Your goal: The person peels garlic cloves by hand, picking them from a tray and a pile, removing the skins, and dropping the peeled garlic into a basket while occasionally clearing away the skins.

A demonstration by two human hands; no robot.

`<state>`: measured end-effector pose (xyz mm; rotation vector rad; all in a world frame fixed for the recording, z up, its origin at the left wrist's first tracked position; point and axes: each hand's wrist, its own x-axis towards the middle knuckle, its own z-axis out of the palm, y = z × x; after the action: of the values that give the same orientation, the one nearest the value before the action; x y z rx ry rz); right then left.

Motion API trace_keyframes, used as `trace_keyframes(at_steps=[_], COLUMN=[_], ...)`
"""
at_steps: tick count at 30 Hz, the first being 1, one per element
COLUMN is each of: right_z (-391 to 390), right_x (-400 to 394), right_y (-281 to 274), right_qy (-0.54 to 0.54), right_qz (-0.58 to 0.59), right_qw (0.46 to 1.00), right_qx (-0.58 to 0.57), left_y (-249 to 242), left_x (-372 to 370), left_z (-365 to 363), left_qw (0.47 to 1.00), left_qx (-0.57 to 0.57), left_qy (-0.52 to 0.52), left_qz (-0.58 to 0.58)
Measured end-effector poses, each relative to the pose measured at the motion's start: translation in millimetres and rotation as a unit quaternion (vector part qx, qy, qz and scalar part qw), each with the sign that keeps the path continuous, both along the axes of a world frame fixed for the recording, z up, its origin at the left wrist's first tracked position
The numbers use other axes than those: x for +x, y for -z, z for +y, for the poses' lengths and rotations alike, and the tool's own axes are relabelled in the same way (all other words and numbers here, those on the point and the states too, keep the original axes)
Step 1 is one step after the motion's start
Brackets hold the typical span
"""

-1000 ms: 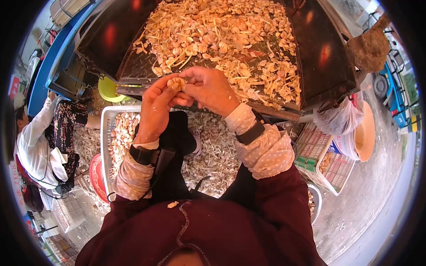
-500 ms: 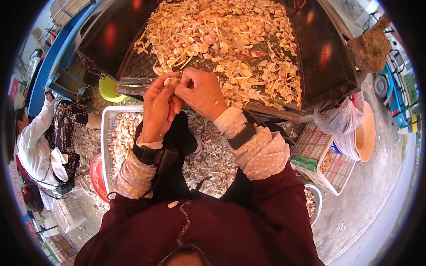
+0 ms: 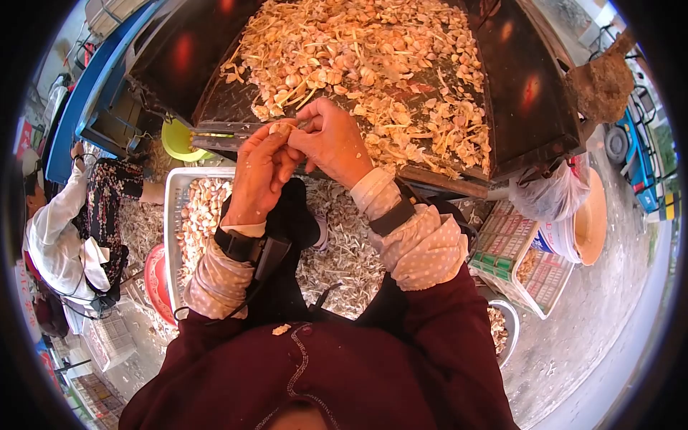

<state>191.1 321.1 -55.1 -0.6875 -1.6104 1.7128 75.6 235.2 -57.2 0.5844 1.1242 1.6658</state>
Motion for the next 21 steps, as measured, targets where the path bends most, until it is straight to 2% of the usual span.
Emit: trace_keyframes(at_steps=[4,6,7,9,13,16,18,21], right_z=[-4,-5,-3,3,3,1,1,1], right_x=[-4,-8,-6,1,1,1,1,1], right_y=[-1,8,7,3,5,5,4,6], right_qy=[-0.007,-0.007,-0.008,-0.050,-0.076,-0.080,-0.068,-0.050], right_qz=[-0.003,0.044,0.044,0.090,0.110,0.104,0.041,-0.006], right_qw=[1.000,0.996,0.995,0.992,0.982,0.986,0.997,0.998], right_qx=[0.022,0.084,0.084,-0.068,-0.132,-0.107,0.012,0.045], left_y=[3,3,1,-2,-4,-2,-2,-4], left_x=[-4,-8,-10,-12,-13,-13,-14,-10], left_z=[-1,-3,-3,-5,-3,-4,-5,-5], left_qw=[0.999,0.999,0.995,0.988,0.989,0.991,0.991,0.995], left_qx=[-0.004,-0.007,0.008,0.023,0.015,0.012,0.005,-0.017], left_qy=[0.018,0.024,0.063,0.101,0.096,0.094,0.095,0.083], left_qz=[-0.026,-0.045,-0.078,-0.112,-0.108,-0.098,-0.095,-0.054])
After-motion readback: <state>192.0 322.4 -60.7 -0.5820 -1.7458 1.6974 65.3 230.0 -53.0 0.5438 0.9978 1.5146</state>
